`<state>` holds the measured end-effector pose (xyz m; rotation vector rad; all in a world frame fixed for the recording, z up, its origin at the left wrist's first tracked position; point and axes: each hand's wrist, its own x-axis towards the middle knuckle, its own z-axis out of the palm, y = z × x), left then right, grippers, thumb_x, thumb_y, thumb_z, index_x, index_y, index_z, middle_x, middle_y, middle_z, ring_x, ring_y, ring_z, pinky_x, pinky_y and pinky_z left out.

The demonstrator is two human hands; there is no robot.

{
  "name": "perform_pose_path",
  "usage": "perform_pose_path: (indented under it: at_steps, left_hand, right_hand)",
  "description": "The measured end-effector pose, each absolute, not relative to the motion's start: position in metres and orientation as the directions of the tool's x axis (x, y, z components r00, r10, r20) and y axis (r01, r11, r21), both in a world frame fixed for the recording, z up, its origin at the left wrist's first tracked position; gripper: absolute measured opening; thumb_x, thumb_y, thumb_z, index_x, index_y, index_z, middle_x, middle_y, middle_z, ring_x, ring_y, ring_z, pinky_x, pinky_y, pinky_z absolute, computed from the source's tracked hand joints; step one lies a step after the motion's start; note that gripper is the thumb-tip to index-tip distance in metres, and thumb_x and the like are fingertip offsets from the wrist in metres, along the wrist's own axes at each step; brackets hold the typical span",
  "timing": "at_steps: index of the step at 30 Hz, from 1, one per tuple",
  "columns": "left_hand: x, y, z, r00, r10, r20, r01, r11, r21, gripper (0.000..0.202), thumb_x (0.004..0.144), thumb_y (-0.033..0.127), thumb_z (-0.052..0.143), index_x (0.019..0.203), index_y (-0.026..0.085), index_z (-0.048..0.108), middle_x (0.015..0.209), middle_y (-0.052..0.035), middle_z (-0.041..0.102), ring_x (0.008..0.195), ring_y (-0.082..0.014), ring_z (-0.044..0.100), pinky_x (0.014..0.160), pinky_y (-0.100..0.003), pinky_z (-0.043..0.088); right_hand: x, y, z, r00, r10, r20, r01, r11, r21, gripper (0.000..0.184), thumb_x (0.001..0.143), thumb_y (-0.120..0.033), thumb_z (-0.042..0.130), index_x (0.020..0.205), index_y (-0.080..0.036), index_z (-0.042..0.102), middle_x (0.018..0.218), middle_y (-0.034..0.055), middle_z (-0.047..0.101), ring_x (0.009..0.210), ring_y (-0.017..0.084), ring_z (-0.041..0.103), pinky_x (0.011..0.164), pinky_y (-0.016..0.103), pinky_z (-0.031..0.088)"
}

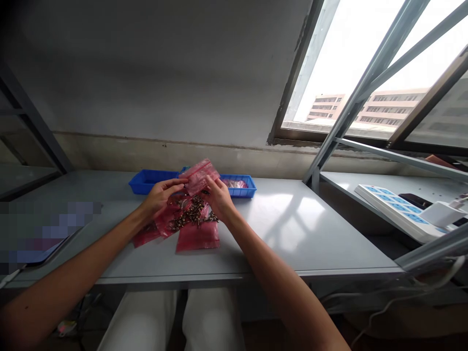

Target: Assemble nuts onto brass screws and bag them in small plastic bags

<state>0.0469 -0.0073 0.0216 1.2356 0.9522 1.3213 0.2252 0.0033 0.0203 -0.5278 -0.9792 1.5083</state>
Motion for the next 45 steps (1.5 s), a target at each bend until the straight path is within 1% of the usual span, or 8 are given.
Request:
perform_pose_path:
  at_steps: [7, 13, 15, 17, 22, 28, 33, 45]
  left_hand:
    - [0.048, -0.003, 0.012, 0.159, 0.907, 0.390, 0.222, -0.417, 0.881, 0.028, 0.074, 0.034, 0.069, 0.096, 0.017, 0.070, 0.102, -0.0075, 0.071, 0.090, -0.0206, 0.065, 0.078, -0.031, 0.052]
    - [0.045, 0.003, 0.009, 0.082, 0.872, 0.482, 0.350, -0.478, 0.805, 0.016, 0.075, 0.032, 0.064, 0.083, 0.018, 0.068, 0.092, -0.0057, 0.067, 0.081, -0.0181, 0.063, 0.072, -0.030, 0.052]
    - [0.045, 0.002, 0.010, 0.088, 0.868, 0.488, 0.363, -0.484, 0.796, 0.015, 0.076, 0.031, 0.064, 0.082, 0.018, 0.068, 0.092, -0.0054, 0.066, 0.079, -0.0176, 0.062, 0.070, -0.029, 0.052]
    - [0.045, 0.001, 0.010, 0.101, 0.866, 0.489, 0.373, -0.489, 0.788, 0.015, 0.077, 0.031, 0.063, 0.082, 0.018, 0.068, 0.092, -0.0052, 0.065, 0.077, -0.0173, 0.062, 0.068, -0.029, 0.053]
    - [0.044, -0.001, 0.011, 0.105, 0.852, 0.513, 0.398, -0.508, 0.764, 0.013, 0.079, 0.030, 0.062, 0.081, 0.018, 0.068, 0.093, -0.0047, 0.063, 0.076, -0.0168, 0.061, 0.066, -0.028, 0.054]
    - [0.044, 0.000, 0.010, 0.125, 0.836, 0.535, 0.416, -0.533, 0.736, 0.014, 0.079, 0.030, 0.062, 0.080, 0.018, 0.068, 0.092, -0.0051, 0.063, 0.079, -0.0177, 0.062, 0.068, -0.029, 0.055]
    - [0.044, 0.000, 0.009, 0.137, 0.821, 0.554, 0.432, -0.553, 0.713, 0.013, 0.080, 0.029, 0.061, 0.080, 0.018, 0.068, 0.092, -0.0054, 0.064, 0.080, -0.0180, 0.063, 0.070, -0.030, 0.054]
    - [0.043, 0.001, 0.007, 0.160, 0.810, 0.564, 0.469, -0.565, 0.679, 0.013, 0.081, 0.028, 0.059, 0.080, 0.019, 0.068, 0.093, -0.0053, 0.064, 0.081, -0.0176, 0.063, 0.070, -0.028, 0.052]
  right_hand:
    - [0.260, 0.038, 0.020, 0.199, 0.959, 0.203, -0.482, 0.276, -0.832, 0.022, 0.073, -0.033, 0.074, 0.090, -0.019, 0.070, 0.084, 0.0038, 0.071, 0.072, 0.016, 0.064, 0.064, 0.028, 0.054]
    - [0.340, 0.076, 0.027, 0.678, 0.597, 0.429, 0.039, 0.554, -0.832, 0.037, 0.088, -0.045, 0.053, 0.102, -0.014, 0.068, 0.093, 0.0096, 0.071, 0.083, 0.020, 0.068, 0.075, 0.035, 0.056]
    - [0.349, 0.074, 0.024, 0.592, 0.526, 0.611, 0.397, 0.469, -0.789, 0.044, 0.092, -0.048, 0.046, 0.106, -0.013, 0.070, 0.097, 0.0120, 0.072, 0.089, 0.023, 0.068, 0.079, 0.036, 0.053]
    - [0.345, 0.066, 0.020, 0.315, 0.633, 0.708, 0.682, 0.367, -0.632, 0.044, 0.093, -0.048, 0.046, 0.106, -0.016, 0.072, 0.098, 0.0118, 0.074, 0.092, 0.025, 0.067, 0.084, 0.036, 0.050]
    - [0.313, 0.041, 0.016, -0.255, 0.869, 0.425, 0.891, 0.381, -0.246, 0.041, 0.096, -0.050, 0.045, 0.094, -0.024, 0.077, 0.095, 0.0069, 0.075, 0.093, 0.024, 0.067, 0.086, 0.032, 0.044]
    - [0.305, 0.036, 0.019, -0.336, 0.827, 0.451, 0.866, 0.460, -0.197, 0.041, 0.100, -0.046, 0.041, 0.100, -0.024, 0.075, 0.108, 0.0047, 0.073, 0.104, 0.023, 0.064, 0.088, 0.031, 0.042]
    - [0.320, 0.045, 0.015, -0.123, 0.798, 0.590, 0.929, 0.301, -0.213, 0.037, 0.097, -0.040, 0.048, 0.115, -0.018, 0.071, 0.116, 0.0081, 0.070, 0.117, 0.027, 0.057, 0.101, 0.036, 0.038]
    - [0.312, 0.037, 0.012, -0.133, 0.893, 0.429, 0.965, 0.216, -0.151, 0.041, 0.100, -0.046, 0.039, 0.111, -0.024, 0.073, 0.113, 0.0086, 0.071, 0.109, 0.028, 0.061, 0.102, 0.045, 0.032]
